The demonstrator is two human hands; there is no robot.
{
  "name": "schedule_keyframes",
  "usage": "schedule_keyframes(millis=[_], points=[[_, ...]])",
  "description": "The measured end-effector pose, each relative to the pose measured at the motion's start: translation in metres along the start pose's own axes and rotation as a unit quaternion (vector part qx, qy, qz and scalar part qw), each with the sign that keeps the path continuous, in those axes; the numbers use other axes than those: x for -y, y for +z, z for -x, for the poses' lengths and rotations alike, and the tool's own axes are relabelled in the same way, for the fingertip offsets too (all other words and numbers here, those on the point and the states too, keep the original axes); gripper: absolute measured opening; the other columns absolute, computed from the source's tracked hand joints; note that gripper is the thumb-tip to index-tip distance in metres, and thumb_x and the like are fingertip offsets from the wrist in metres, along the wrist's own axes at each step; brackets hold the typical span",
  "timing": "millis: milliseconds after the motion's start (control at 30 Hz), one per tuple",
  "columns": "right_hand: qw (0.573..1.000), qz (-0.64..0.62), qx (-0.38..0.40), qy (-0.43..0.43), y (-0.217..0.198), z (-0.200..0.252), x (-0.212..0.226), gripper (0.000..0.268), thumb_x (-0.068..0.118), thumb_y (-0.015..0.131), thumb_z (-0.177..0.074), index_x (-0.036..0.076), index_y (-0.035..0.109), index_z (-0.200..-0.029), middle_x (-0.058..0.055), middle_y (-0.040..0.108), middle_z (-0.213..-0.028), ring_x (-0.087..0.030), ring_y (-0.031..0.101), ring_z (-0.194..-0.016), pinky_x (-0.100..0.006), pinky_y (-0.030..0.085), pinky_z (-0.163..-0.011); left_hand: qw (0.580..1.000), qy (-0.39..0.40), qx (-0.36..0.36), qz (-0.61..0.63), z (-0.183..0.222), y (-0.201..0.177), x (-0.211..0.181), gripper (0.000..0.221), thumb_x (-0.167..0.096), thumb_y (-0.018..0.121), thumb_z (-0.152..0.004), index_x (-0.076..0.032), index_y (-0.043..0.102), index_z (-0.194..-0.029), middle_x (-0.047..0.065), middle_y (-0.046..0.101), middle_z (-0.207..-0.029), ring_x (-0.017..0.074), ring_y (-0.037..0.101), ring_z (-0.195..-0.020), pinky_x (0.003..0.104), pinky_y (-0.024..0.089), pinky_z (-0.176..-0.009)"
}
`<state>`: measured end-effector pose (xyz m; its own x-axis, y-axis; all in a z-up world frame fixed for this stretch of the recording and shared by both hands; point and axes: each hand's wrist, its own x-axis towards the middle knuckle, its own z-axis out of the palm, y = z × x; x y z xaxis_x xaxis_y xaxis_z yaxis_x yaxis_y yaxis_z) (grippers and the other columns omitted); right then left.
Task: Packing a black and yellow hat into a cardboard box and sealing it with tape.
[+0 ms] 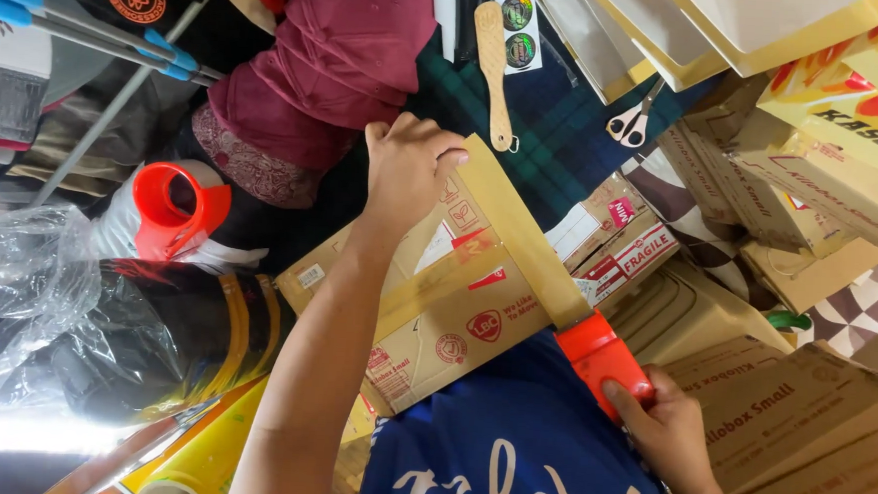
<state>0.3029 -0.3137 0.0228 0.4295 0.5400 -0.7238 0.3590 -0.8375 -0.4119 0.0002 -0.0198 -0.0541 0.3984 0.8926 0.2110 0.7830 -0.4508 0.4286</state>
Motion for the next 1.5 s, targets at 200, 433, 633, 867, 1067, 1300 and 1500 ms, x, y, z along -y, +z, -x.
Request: schedule_keyframes(millis=[200, 433, 633, 867, 1067, 1300, 1500], points=[[0.999, 0.033, -0.006, -0.016, 0.003, -0.003, 0.000, 0.034, 0.036, 0.077, -0.085, 0.009, 0.059, -0.071, -0.004, 0.049, -0.056, -0.015, 0.044, -0.056, -0.033, 0.038, -0.057, 0.996, 0.040, -0.068, -0.039, 0.004, 0.001, -0.006, 0.008, -0.026, 0.083, -0.089, -0.022, 0.077, -0.092, -0.007, 0.067, -0.081, 0.0213, 0.056, -0.086, 0.045, 0.033, -0.079], [0.994, 0.087, 0.011, -0.059, 0.011, -0.018, -0.010, 0.047, 0.044, 0.074, -0.087, 0.011, 0.047, -0.068, -0.002, 0.044, -0.056, -0.017, 0.043, -0.055, -0.037, 0.037, -0.057, 0.991, -0.075, -0.060, -0.091, 0.007, 0.006, -0.017, 0.064, -0.041, 0.090, -0.082, -0.024, 0.050, -0.129, 0.008, 0.047, -0.108, 0.0301, 0.049, -0.100, 0.049, 0.042, -0.078], [0.997, 0.064, 0.038, -0.035, 0.012, -0.020, -0.011, 0.034, 0.042, 0.073, -0.088, 0.012, 0.060, -0.077, -0.002, 0.055, -0.060, -0.016, 0.050, -0.057, -0.034, 0.041, -0.059, 0.967, -0.246, 0.022, 0.064, 0.011, 0.009, -0.025, 0.033, -0.043, 0.062, -0.098, -0.022, 0.062, -0.125, -0.001, 0.079, -0.099, 0.0291, 0.072, -0.085, 0.047, 0.050, -0.071], [0.994, 0.082, 0.076, -0.005, -0.005, -0.007, -0.035, 0.028, 0.041, 0.072, -0.090, 0.014, 0.066, -0.082, -0.003, 0.068, -0.061, -0.014, 0.059, -0.054, -0.031, 0.045, -0.059, 0.943, -0.323, 0.046, 0.067, 0.005, -0.007, -0.042, 0.039, -0.046, 0.065, -0.100, -0.017, 0.070, -0.074, 0.002, 0.069, -0.061, 0.0225, 0.064, -0.055, 0.041, 0.042, -0.055], [0.965, 0.246, -0.029, -0.086, 0.014, 0.000, 0.003, 0.061, 0.055, 0.069, -0.088, 0.002, 0.071, -0.118, -0.025, 0.075, -0.075, -0.040, 0.077, -0.082, -0.048, 0.060, -0.075, 0.932, -0.359, 0.026, 0.039, 0.010, 0.023, -0.024, 0.022, -0.060, 0.069, -0.086, -0.040, 0.078, -0.082, -0.004, 0.070, -0.062, 0.0310, 0.073, -0.076, 0.044, 0.060, -0.073], [0.900, 0.431, -0.023, -0.068, 0.023, -0.011, 0.010, 0.067, 0.073, 0.050, -0.088, 0.022, 0.065, -0.128, -0.012, 0.078, -0.087, -0.032, 0.079, -0.091, -0.046, 0.063, -0.079, 0.946, -0.325, -0.008, 0.004, 0.013, 0.026, -0.021, 0.023, -0.053, 0.070, -0.089, -0.032, 0.080, -0.084, 0.001, 0.073, -0.068, 0.0333, 0.074, -0.074, 0.046, 0.059, -0.074], [0.891, 0.443, -0.058, -0.080, 0.037, -0.071, -0.039, 0.065, 0.069, 0.051, -0.092, 0.017, 0.063, -0.128, -0.012, 0.074, -0.089, -0.035, 0.079, -0.089, -0.048, 0.063, -0.075, 0.952, -0.305, 0.000, 0.023, 0.013, 0.019, -0.022, 0.025, -0.053, 0.066, -0.092, -0.031, 0.078, -0.091, 0.001, 0.076, -0.078, 0.0327, 0.074, -0.079, 0.048, 0.059, -0.075]])
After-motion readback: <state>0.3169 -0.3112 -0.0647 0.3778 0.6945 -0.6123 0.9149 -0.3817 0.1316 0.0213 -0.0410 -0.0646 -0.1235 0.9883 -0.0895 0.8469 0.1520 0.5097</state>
